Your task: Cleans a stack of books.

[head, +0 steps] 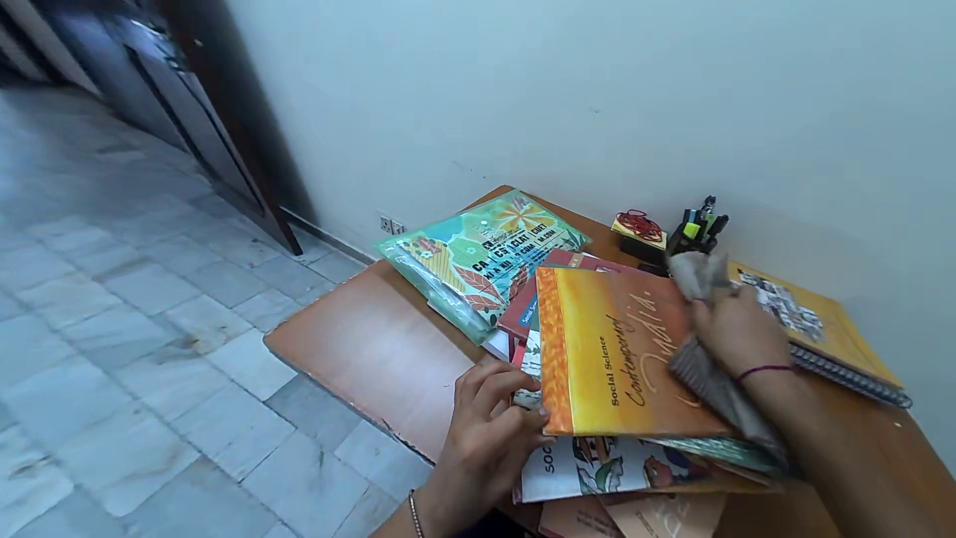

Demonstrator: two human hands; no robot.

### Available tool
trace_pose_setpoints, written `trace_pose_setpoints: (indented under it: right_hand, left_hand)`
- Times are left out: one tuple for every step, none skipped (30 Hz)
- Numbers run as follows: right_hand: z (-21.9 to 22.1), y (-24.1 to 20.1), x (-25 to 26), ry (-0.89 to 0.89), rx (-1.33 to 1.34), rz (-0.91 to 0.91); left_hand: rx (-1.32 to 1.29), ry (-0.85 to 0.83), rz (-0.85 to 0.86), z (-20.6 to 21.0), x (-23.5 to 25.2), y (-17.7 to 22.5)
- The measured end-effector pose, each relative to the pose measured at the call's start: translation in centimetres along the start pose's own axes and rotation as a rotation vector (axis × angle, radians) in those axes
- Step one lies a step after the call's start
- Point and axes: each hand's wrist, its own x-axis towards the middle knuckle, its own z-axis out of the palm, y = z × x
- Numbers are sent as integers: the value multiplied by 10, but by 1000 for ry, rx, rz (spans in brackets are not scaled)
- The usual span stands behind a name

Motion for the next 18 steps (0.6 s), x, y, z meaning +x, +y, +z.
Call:
trace_pose_setpoints:
  right_hand:
    - [0,-21,-15,-7,12,-84]
    - [0,-44,-32,-17,29,-173]
    - [3,-65,-50,0,48,-287]
    - [8,-83,-66,40,84,-419]
    - [12,-98,-78,57,129,-539]
    - [15,-108,-84,56,160,-643]
    - [13,-115,-86,-10,169,-700]
    - [9,-118,-83,-100,160,-714]
    - [8,-116,-76,-149,175,-705]
    - [8,-110,-67,-162,194,-683]
    - [10,-101,-57,-145,208,-655]
    - [10,-90,-45,-119,213,-616]
    - [7,-77,-33,-122,189,-552]
    - [3,-63,-18,-153,152,-464]
    - [1,-46,-2,-164,135,-373]
    - [2,-26,12,-147,134,-290]
    - [4,-3,23,-115,146,-213]
    - [5,20,31,-92,147,-144]
  left_hand:
    - [4,-2,5,0,0,0]
    - [14,-5,13,0,1,0]
    - [25,-10,22,0,1,0]
    - [40,-17,28,0,1,0]
    - [55,-25,37,-1,1,0]
    - [70,-35,47,-2,1,0]
    - [90,-46,54,-3,1,-1]
    - [107,-54,61,-4,2,-1]
    - [117,-60,65,-4,2,-1]
    - [122,-63,66,-5,3,-1]
    - [124,-66,67,-5,3,-1]
    - [122,-71,68,-5,3,-1]
    - [117,-75,68,-4,4,0]
    - [110,-78,70,-4,4,0]
    - [105,-78,77,-4,5,-1]
    - [106,-83,90,-4,7,-1]
    - [114,-92,110,-5,11,-1]
    - [135,-108,135,-5,16,-2]
